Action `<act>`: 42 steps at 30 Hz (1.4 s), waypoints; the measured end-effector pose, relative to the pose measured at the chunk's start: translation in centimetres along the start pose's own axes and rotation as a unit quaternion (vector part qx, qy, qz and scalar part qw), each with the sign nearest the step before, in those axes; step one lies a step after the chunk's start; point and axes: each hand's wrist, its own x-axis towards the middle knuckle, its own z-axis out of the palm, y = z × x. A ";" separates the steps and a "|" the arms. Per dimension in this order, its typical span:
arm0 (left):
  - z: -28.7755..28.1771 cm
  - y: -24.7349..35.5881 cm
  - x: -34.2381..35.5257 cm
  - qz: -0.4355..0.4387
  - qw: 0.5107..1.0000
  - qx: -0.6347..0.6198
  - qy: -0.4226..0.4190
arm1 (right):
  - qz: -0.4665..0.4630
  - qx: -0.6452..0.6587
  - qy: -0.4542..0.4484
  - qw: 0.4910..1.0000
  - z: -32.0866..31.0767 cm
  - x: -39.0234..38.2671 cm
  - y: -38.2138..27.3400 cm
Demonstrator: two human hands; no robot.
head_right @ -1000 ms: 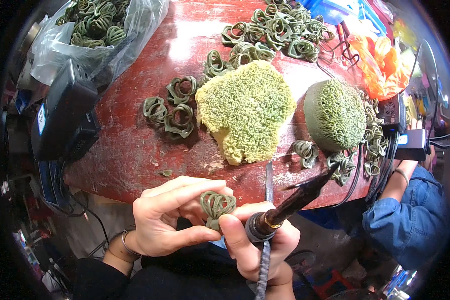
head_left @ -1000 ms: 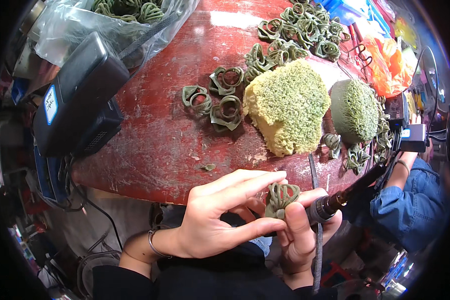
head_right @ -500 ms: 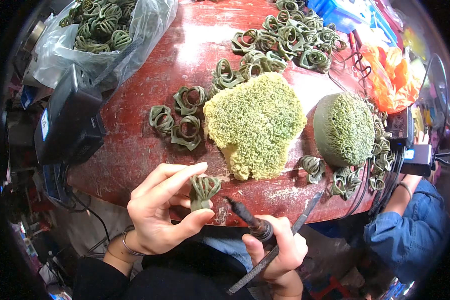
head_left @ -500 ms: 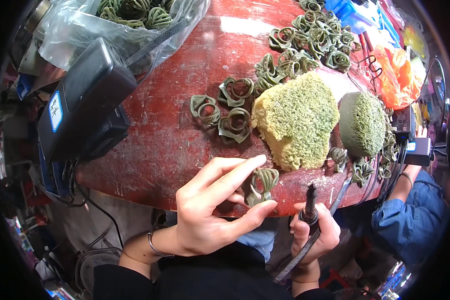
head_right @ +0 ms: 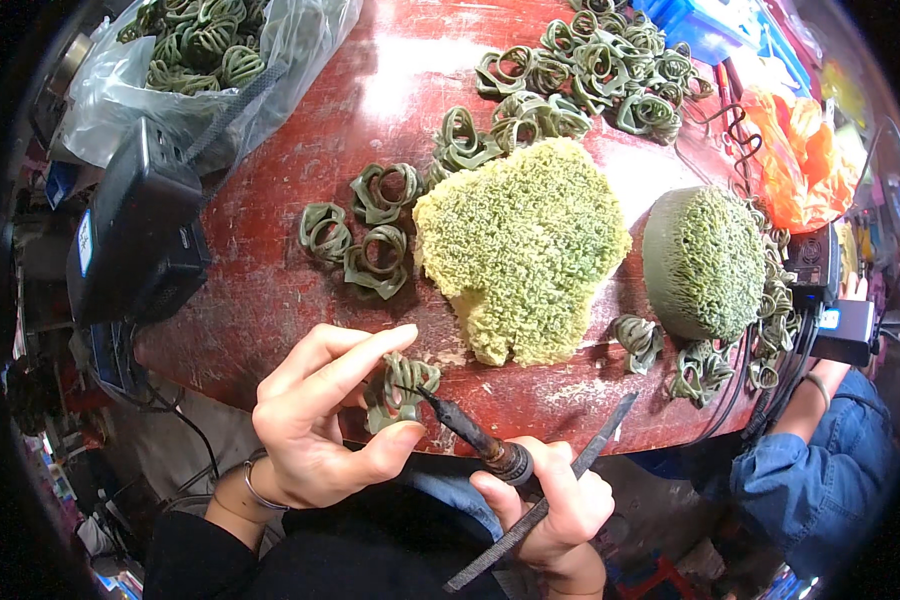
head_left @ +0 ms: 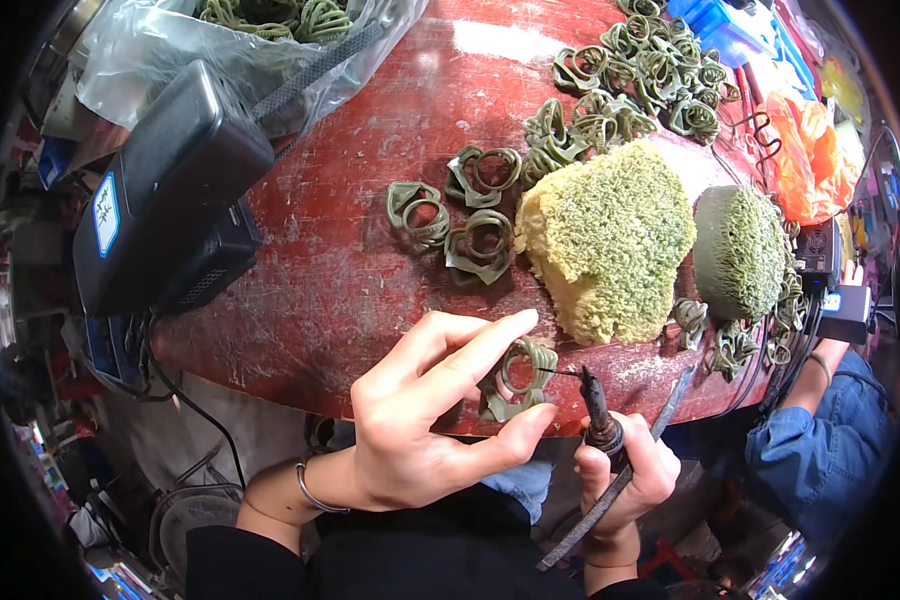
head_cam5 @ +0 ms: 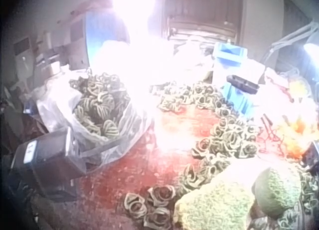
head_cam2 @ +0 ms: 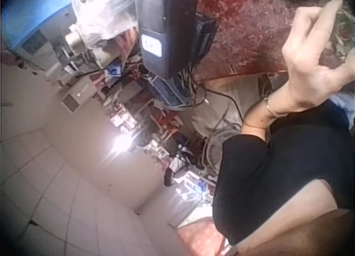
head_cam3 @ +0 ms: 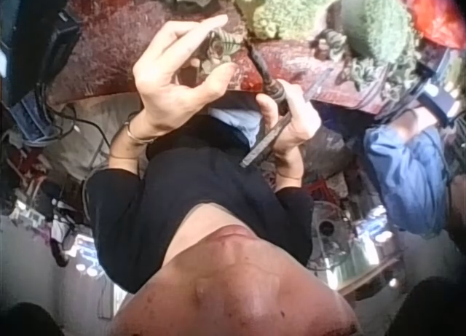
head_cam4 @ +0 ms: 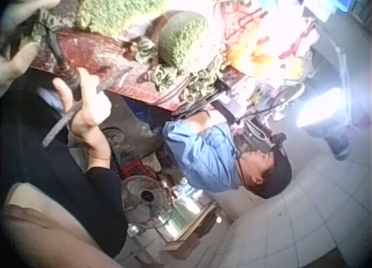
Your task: Soldering or heat-joining small green decorative components on a workbench.
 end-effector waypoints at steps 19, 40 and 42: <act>-0.2 0.1 0.0 -0.003 1.000 0.002 -0.009 | 0.059 0.015 0.035 0.998 0.6 0.1 -0.5; -0.1 0.0 -0.1 -0.049 0.998 -0.044 0.004 | 0.016 -0.012 -0.011 1.000 0.0 0.1 -0.1; -0.2 0.0 -0.1 -0.051 0.998 -0.044 0.001 | 0.016 -0.018 -0.013 1.000 0.1 0.1 -0.1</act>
